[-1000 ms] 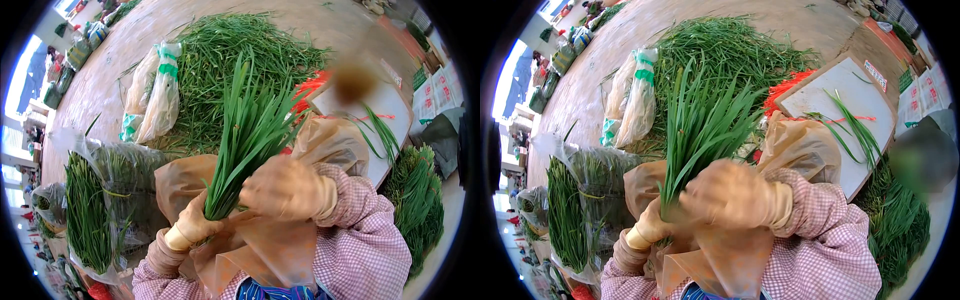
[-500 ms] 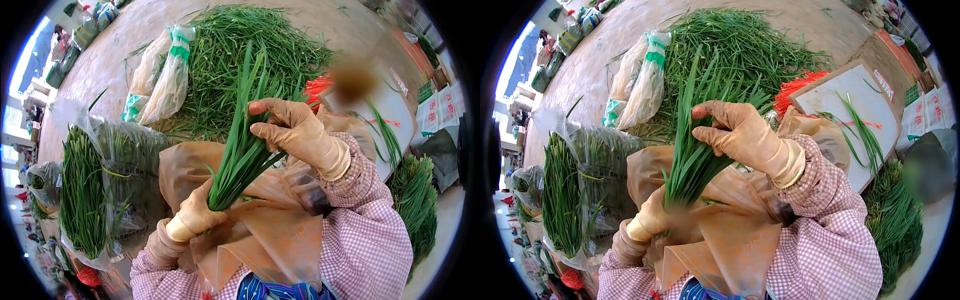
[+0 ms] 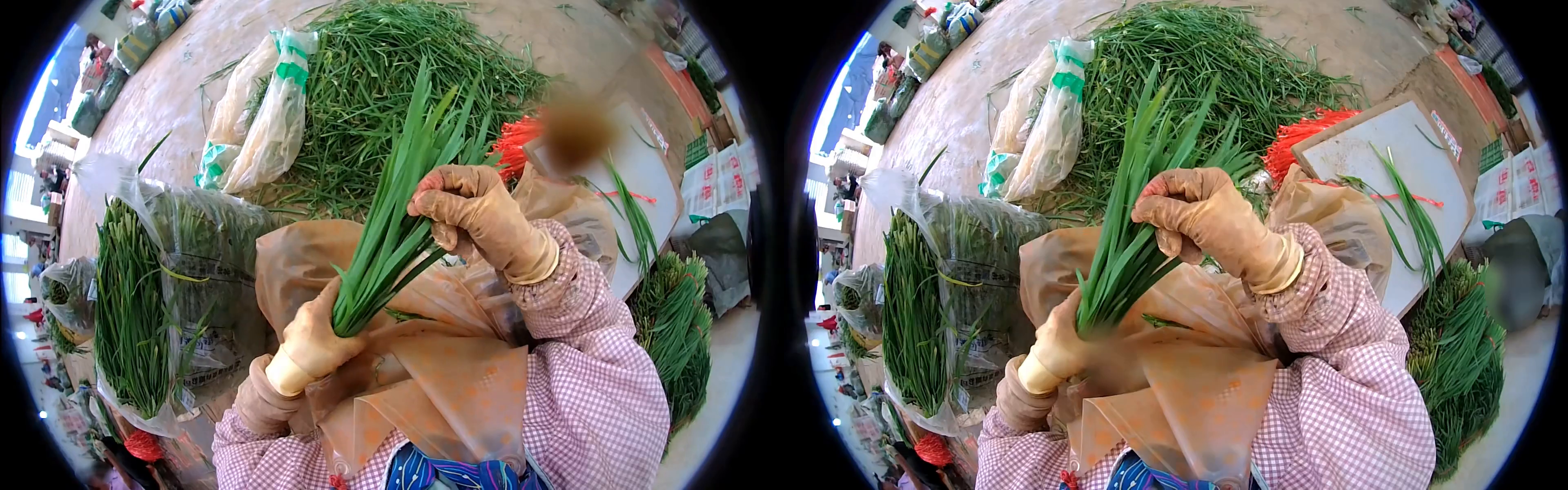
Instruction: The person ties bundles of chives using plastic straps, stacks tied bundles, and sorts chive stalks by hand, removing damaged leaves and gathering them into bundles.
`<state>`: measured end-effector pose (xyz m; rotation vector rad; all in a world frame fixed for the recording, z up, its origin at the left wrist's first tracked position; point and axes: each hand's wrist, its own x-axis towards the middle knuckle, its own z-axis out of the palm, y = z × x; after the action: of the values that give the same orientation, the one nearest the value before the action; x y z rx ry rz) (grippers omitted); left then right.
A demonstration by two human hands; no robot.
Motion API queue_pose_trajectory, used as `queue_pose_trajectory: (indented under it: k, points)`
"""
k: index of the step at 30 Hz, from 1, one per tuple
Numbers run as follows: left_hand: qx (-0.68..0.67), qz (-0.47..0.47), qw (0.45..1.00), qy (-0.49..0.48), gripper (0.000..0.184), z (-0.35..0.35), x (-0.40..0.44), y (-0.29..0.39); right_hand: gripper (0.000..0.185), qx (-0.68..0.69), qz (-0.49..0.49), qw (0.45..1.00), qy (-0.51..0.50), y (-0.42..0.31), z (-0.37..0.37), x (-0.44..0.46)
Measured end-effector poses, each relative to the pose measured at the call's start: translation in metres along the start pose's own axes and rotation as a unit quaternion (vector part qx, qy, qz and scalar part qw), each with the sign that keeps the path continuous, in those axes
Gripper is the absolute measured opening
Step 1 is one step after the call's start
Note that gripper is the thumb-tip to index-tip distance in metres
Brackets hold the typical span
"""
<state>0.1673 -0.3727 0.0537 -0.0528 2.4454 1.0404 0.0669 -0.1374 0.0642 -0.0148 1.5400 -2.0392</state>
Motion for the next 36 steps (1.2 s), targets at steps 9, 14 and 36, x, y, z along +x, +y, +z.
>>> queue_pose_trajectory:
  k: [9, 14, 36]
  points:
    - [0.108, 0.087, 0.979, 0.147, 0.076, -0.024, 0.001, -0.018, 0.016, 0.159, 0.039, 0.969, -0.186, 0.015, 0.008, -0.024]
    - [0.081, 0.060, 0.974, 0.200, 0.067, -0.026, -0.004, -0.030, 0.017, 0.195, 0.119, 0.954, -0.195, 0.031, 0.016, -0.031]
    - [0.347, 0.177, 0.867, 0.310, 0.083, -0.012, -0.003, -0.048, 0.012, -0.770, -0.386, 0.466, 0.201, 0.014, -0.042, -0.040]
